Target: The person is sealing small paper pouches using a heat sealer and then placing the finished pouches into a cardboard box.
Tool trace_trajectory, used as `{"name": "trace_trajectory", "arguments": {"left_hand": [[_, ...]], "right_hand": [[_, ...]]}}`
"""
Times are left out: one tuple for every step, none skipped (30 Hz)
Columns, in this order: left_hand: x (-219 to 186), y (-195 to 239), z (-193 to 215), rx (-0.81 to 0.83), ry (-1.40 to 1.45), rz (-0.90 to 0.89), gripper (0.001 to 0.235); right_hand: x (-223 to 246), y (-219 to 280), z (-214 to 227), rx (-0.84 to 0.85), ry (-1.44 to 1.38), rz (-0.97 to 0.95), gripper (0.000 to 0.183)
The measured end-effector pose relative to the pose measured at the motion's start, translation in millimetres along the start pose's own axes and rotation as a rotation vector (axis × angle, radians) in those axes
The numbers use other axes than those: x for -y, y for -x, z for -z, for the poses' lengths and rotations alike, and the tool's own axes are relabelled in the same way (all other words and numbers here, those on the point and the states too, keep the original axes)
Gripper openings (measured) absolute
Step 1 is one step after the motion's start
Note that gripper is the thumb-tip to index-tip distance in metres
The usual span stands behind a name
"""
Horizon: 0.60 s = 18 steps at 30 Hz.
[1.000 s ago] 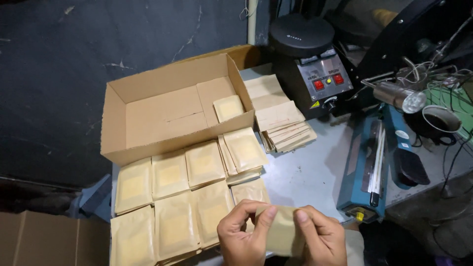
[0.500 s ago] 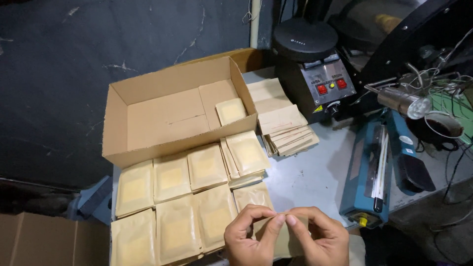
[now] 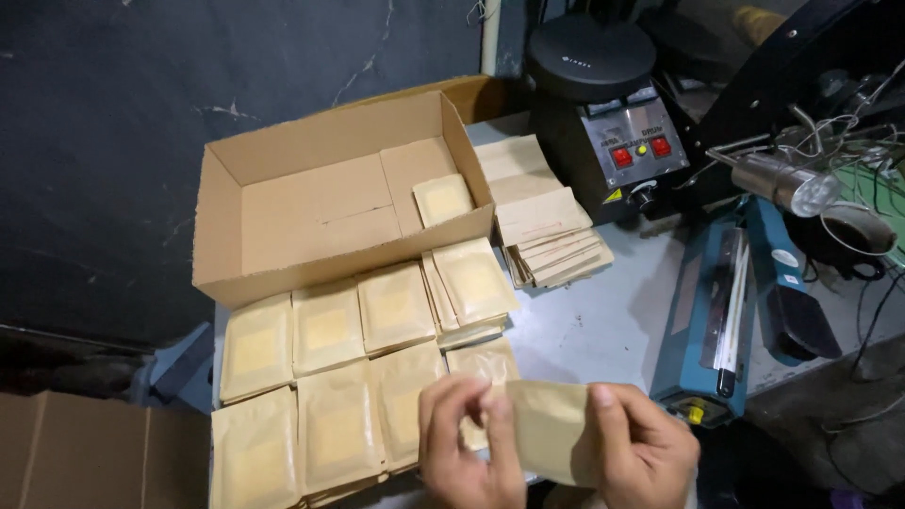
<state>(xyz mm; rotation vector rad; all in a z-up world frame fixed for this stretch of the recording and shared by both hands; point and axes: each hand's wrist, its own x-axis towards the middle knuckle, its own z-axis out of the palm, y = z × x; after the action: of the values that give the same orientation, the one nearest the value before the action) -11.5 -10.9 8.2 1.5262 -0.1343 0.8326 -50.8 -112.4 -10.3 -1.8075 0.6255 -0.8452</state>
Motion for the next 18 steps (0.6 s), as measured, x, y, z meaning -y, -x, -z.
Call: {"name": "trace_trajectory", "arguments": {"left_hand": [[2.3,7.1,-1.7,0.002,0.003,-0.004,0.010],[4.7,14.4,-3.6,0.006,-0.018,-0.020,0.015],[6.2,23.9,-3.4,0.014,-0.040,-0.029,0.022],[-2.3,20.0,-4.9,0.020,-0.039,-0.027,0.022],[-11.3,16.4,-6.5,0.089,0.026,-0.009,0.043],[-20.5,12.5,-7.9,0.158,0.090,0.010,0.066],[-14.4,15.9,-4.6,0.153,0.092,0.006,0.066],[-8.6,19.4,-1.5,0.190,0.081,0.062,0.044],[-3.1,23.7,2.7,0.235,0.070,0.121,0.032],[2.6,22.9,1.8,0.238,0.073,0.119,0.032],[7.3,23.5,2.4,0.199,0.093,0.136,0.020],[12.1,23.9,3.3,0.159,0.113,0.151,0.020],[18.4,27.9,6.9,0.156,0.112,0.150,0.020],[24.4,31.7,10.4,0.131,0.118,0.331,0.019],[30.5,35.0,12.9,0.107,0.125,0.511,0.018],[27.5,28.7,13.2,0.105,0.128,0.508,0.018],[23.7,24.0,15.3,0.150,0.159,0.521,0.022],[20.1,19.4,17.3,0.195,0.190,0.534,0.025]], "right_hand": [[-2.2,1.0,-0.2,-0.004,-0.003,0.002,0.028],[-4.5,2.0,-0.3,-0.041,-0.007,0.050,0.025],[-7.1,5.9,1.6,-0.079,-0.005,0.092,0.022],[-2.3,9.9,3.1,-0.083,-0.002,0.089,0.022],[2.7,13.2,4.8,0.051,-0.074,0.260,0.029],[8.1,16.7,6.5,0.188,-0.146,0.430,0.037],[7.9,14.3,9.9,0.189,-0.149,0.435,0.037],[7.7,12.0,13.4,0.334,-0.165,0.470,0.050],[7.6,11.5,17.8,0.474,-0.178,0.498,0.063],[9.7,11.7,15.3,0.471,-0.177,0.498,0.063],[12.0,13.1,13.7,0.395,-0.172,0.489,0.046],[14.4,14.7,11.9,0.320,-0.167,0.480,0.029],[11.9,15.7,8.4,0.323,-0.169,0.482,0.029],[9.6,16.6,5.0,0.206,-0.199,0.458,0.019],[7.4,16.8,1.7,0.086,-0.228,0.433,0.019],[6.2,11.8,3.0,0.086,-0.230,0.436,0.019],[4.7,8.7,5.4,0.158,-0.225,0.237,0.029],[3.0,5.6,7.7,0.228,-0.219,0.037,0.038]]}}
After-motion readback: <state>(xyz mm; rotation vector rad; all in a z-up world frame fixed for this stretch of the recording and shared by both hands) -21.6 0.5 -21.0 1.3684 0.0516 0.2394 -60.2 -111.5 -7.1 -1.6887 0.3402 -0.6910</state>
